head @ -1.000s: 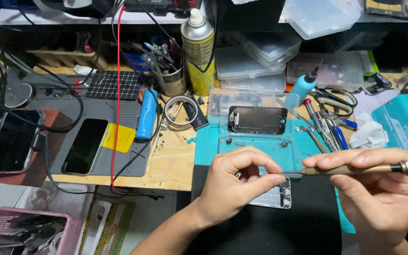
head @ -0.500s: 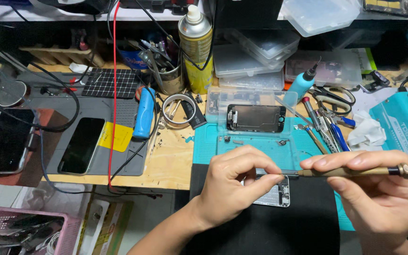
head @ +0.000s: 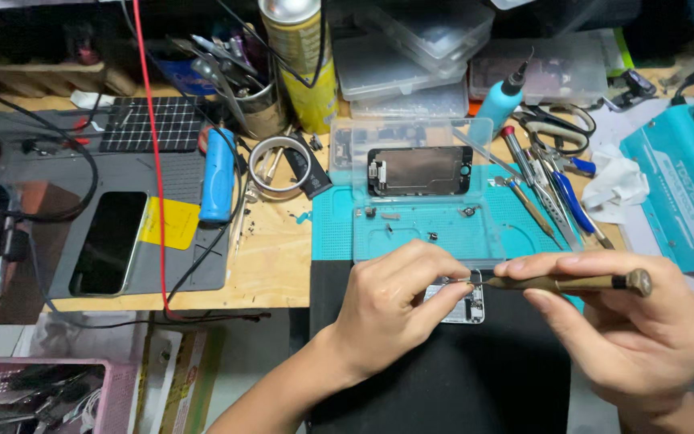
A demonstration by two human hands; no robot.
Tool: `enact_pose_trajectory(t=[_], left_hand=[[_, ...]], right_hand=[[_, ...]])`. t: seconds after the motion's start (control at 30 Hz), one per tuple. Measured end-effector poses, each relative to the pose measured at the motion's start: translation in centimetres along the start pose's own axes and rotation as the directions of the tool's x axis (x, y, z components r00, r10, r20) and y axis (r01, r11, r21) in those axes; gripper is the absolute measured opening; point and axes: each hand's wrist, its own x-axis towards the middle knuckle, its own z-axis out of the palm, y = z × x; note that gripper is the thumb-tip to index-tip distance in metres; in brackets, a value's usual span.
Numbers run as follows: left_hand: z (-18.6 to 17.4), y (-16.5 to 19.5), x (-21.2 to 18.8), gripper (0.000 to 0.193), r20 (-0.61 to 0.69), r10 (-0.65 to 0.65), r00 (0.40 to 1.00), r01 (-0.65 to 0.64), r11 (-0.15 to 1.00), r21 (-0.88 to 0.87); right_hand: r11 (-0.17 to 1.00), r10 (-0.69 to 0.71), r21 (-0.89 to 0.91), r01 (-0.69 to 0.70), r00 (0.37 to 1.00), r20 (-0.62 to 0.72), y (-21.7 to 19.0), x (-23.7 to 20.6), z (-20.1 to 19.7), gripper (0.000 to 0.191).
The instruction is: The person repairs a disassembled smartphone at a workbench, using a precision screwdriver to remove and tighten small screws on the phone's internal frame and midplate. They pick up tiny screws from the mat, position them on the phone chassis, and drive them in with the screwdriver, working on the device one section at a time.
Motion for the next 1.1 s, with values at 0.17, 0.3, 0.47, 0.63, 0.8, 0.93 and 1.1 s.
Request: enact_pose_trajectory(t=[0.17, 0.3, 0.47, 0.63, 0.8, 0.93, 1.1], left_hand=[[0.7, -1.8, -1.7, 0.032, 0.126, 0.013, 0.992, -0.034, 0.985, 0.17], [2.3, -3.4, -3.2, 0.022, 0.29, 0.064, 0.955, -0.132, 0.966, 0.221], [3.5, -4.9, -4.5, 0.016, 0.33, 0.113, 0.937, -0.218, 0.929, 0.3], [3.5, -6.1, -4.4, 0.02, 0.392, 0.159, 0.906, -0.288, 0.911, 0.296], [3.8, -6.4, -3.9, 0.023, 0.427, 0.15, 0.891, -0.298, 0.905, 0.304], [3.8, -6.3, -3.8, 0.019, 0.425, 0.14, 0.894, -0.285, 0.911, 0.299], [3.9, -6.3, -3.8, 0.017, 0.419, 0.133, 0.898, -0.276, 0.912, 0.303]], right_hand=[[0.995, -0.001, -0.096, 0.0, 1.0, -0.009, 2.2, -2.3, -0.5, 0.048], [0.984, 0.042, -0.172, -0.04, 0.999, 0.004, 4.1, -4.0, -0.2, 0.063], [0.97, -0.049, -0.236, 0.055, 0.998, 0.031, 5.6, -4.9, 0.0, 0.064], [0.973, -0.031, -0.228, 0.041, 0.999, 0.045, 6.1, -5.1, -0.2, 0.064], [0.973, -0.014, -0.23, 0.022, 0.999, 0.039, 6.3, -5.1, -0.1, 0.063], [0.968, -0.015, -0.251, 0.027, 0.999, 0.05, 6.5, -5.2, -0.1, 0.062], [0.972, -0.03, -0.23, 0.039, 0.999, 0.041, 6.7, -5.2, 0.1, 0.061]])
